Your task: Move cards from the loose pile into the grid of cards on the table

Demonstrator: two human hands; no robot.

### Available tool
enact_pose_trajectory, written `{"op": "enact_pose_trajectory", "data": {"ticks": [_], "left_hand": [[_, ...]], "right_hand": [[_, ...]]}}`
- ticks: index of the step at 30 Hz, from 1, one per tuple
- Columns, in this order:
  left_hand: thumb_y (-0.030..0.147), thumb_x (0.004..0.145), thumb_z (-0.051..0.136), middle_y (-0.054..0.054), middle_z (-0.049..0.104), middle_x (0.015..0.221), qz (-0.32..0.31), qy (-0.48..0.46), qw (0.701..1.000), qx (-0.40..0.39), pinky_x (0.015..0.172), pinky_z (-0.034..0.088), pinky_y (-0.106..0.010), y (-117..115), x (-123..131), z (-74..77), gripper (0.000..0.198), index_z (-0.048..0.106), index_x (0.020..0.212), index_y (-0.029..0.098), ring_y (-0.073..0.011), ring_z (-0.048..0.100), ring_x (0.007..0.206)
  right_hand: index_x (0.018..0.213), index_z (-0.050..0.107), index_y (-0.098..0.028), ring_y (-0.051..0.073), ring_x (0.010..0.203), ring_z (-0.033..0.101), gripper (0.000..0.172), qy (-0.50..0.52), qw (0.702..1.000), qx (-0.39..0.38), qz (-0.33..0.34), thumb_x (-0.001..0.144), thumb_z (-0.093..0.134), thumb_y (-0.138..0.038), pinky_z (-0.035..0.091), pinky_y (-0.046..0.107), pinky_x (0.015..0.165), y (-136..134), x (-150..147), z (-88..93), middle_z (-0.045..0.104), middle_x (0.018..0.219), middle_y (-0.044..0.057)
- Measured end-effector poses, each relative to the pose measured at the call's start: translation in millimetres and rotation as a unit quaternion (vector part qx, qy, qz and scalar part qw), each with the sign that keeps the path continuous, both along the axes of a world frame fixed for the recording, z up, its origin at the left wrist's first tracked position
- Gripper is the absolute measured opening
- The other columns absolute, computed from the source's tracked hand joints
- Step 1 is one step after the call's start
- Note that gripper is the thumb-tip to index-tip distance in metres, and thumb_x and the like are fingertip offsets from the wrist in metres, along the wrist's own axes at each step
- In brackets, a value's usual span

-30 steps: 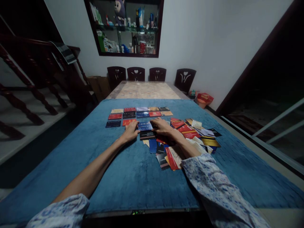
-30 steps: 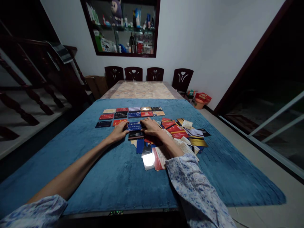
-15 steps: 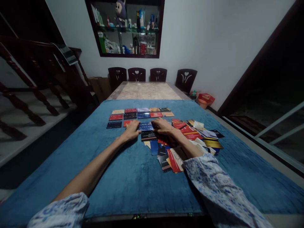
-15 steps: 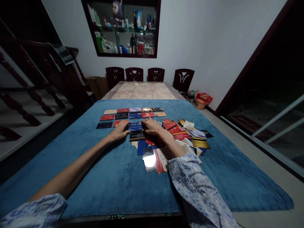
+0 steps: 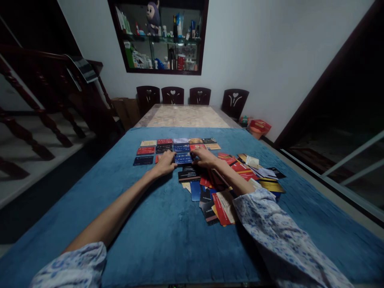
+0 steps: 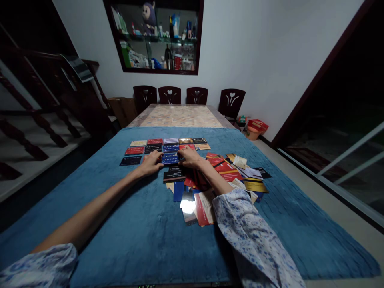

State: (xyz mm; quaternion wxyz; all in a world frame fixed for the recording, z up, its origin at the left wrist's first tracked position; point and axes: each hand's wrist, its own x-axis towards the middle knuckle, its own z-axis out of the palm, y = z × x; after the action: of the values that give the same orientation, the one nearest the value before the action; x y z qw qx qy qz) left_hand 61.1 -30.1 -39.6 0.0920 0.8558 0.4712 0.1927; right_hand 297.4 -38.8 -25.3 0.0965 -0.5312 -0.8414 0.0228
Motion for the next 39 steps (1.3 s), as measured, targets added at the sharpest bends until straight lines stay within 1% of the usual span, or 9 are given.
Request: {"op": "enact_pose_trajectory", "data": {"ticks": [5, 10, 16, 19, 23, 27, 33, 36, 39], "left_hand": [[0.023, 0.078, 0.064, -0.011, 0.059, 0.115, 0.012, 0.023, 1.000, -0.009, 0.098, 0.043, -0.046, 6.3, 0.9, 4.8, 0.040, 0.063, 0.118, 0.019, -0.0316, 0.053, 0.115], [0.025, 0.079, 0.063, -0.012, 0.056, 0.119, 0.024, 0.047, 0.999, -0.004, 0.098, 0.040, -0.049, 14.9, 2.1, 8.0, 0.043, 0.062, 0.121, 0.021, -0.0332, 0.050, 0.119], [0.024, 0.077, 0.063, -0.012, 0.055, 0.120, 0.033, 0.057, 0.998, 0.004, 0.096, 0.040, -0.050, 27.8, 5.8, 11.9, 0.045, 0.062, 0.122, 0.021, -0.0345, 0.048, 0.117], [0.025, 0.077, 0.062, -0.014, 0.054, 0.123, 0.030, 0.068, 0.997, 0.002, 0.098, 0.040, -0.052, 33.6, 7.0, 15.1, 0.046, 0.062, 0.123, 0.020, -0.0362, 0.047, 0.121], [0.024, 0.077, 0.062, -0.016, 0.052, 0.128, 0.031, 0.082, 0.996, -0.004, 0.099, 0.039, -0.052, 41.6, 7.6, 17.9, 0.049, 0.061, 0.126, 0.018, -0.0371, 0.045, 0.125], [0.024, 0.077, 0.062, -0.017, 0.052, 0.130, 0.037, 0.087, 0.995, -0.002, 0.100, 0.038, -0.054, 50.5, 7.7, 17.6, 0.049, 0.061, 0.125, 0.018, -0.0378, 0.044, 0.126], [0.027, 0.078, 0.063, -0.017, 0.052, 0.130, 0.048, 0.107, 0.993, -0.005, 0.103, 0.038, -0.057, 60.2, 11.1, 17.7, 0.044, 0.062, 0.121, 0.019, -0.0388, 0.043, 0.128], [0.026, 0.078, 0.062, -0.018, 0.052, 0.131, 0.051, 0.123, 0.991, -0.011, 0.104, 0.036, -0.060, 61.9, 15.4, 20.5, 0.044, 0.062, 0.122, 0.018, -0.0395, 0.042, 0.129], [0.026, 0.080, 0.060, -0.018, 0.050, 0.132, 0.055, 0.142, 0.988, -0.020, 0.105, 0.035, -0.060, 62.2, 19.9, 24.4, 0.045, 0.061, 0.124, 0.017, -0.0385, 0.042, 0.130]], "right_hand": [[0.124, 0.065, -0.016, 0.026, 0.108, 0.057, 0.048, -0.019, 1.000, -0.005, 0.001, 0.078, 0.075, -0.023, 0.045, 0.034, 0.091, 4.6, -3.3, 9.9, 0.069, 0.112, 0.011], [0.121, 0.066, -0.016, 0.027, 0.110, 0.057, 0.044, -0.031, 0.999, -0.009, 0.024, 0.080, 0.073, -0.028, 0.044, 0.034, 0.090, 10.7, -2.0, 17.3, 0.069, 0.112, 0.011], [0.120, 0.067, -0.018, 0.028, 0.113, 0.056, 0.043, -0.044, 0.998, 0.006, 0.046, 0.080, 0.070, -0.032, 0.045, 0.034, 0.091, 29.6, 4.3, 12.5, 0.068, 0.114, 0.011], [0.121, 0.067, -0.020, 0.029, 0.115, 0.055, 0.042, -0.052, 0.998, 0.011, 0.035, 0.081, 0.070, -0.033, 0.046, 0.035, 0.091, 37.8, 5.8, 10.5, 0.067, 0.120, 0.011], [0.126, 0.065, -0.021, 0.030, 0.119, 0.054, 0.047, -0.050, 0.999, 0.012, 0.018, 0.082, 0.071, -0.033, 0.046, 0.037, 0.093, 47.3, 5.1, 9.9, 0.065, 0.123, 0.013], [0.124, 0.067, -0.021, 0.031, 0.122, 0.052, 0.046, -0.060, 0.998, 0.017, 0.027, 0.080, 0.072, -0.034, 0.044, 0.041, 0.099, 56.6, 1.8, 11.1, 0.061, 0.130, 0.013], [0.121, 0.069, -0.021, 0.031, 0.117, 0.055, 0.044, -0.079, 0.997, 0.015, -0.002, 0.080, 0.072, -0.035, 0.043, 0.040, 0.097, 63.9, -4.4, 11.4, 0.062, 0.127, 0.013], [0.119, 0.070, -0.022, 0.029, 0.112, 0.056, 0.042, -0.090, 0.996, 0.016, -0.012, 0.080, 0.072, -0.037, 0.043, 0.037, 0.095, 67.1, -5.0, 10.8, 0.064, 0.122, 0.012], [0.120, 0.069, -0.022, 0.029, 0.110, 0.057, 0.043, -0.109, 0.994, 0.012, -0.014, 0.081, 0.071, -0.039, 0.042, 0.036, 0.094, 71.3, -4.5, 11.5, 0.065, 0.122, 0.012]]}}
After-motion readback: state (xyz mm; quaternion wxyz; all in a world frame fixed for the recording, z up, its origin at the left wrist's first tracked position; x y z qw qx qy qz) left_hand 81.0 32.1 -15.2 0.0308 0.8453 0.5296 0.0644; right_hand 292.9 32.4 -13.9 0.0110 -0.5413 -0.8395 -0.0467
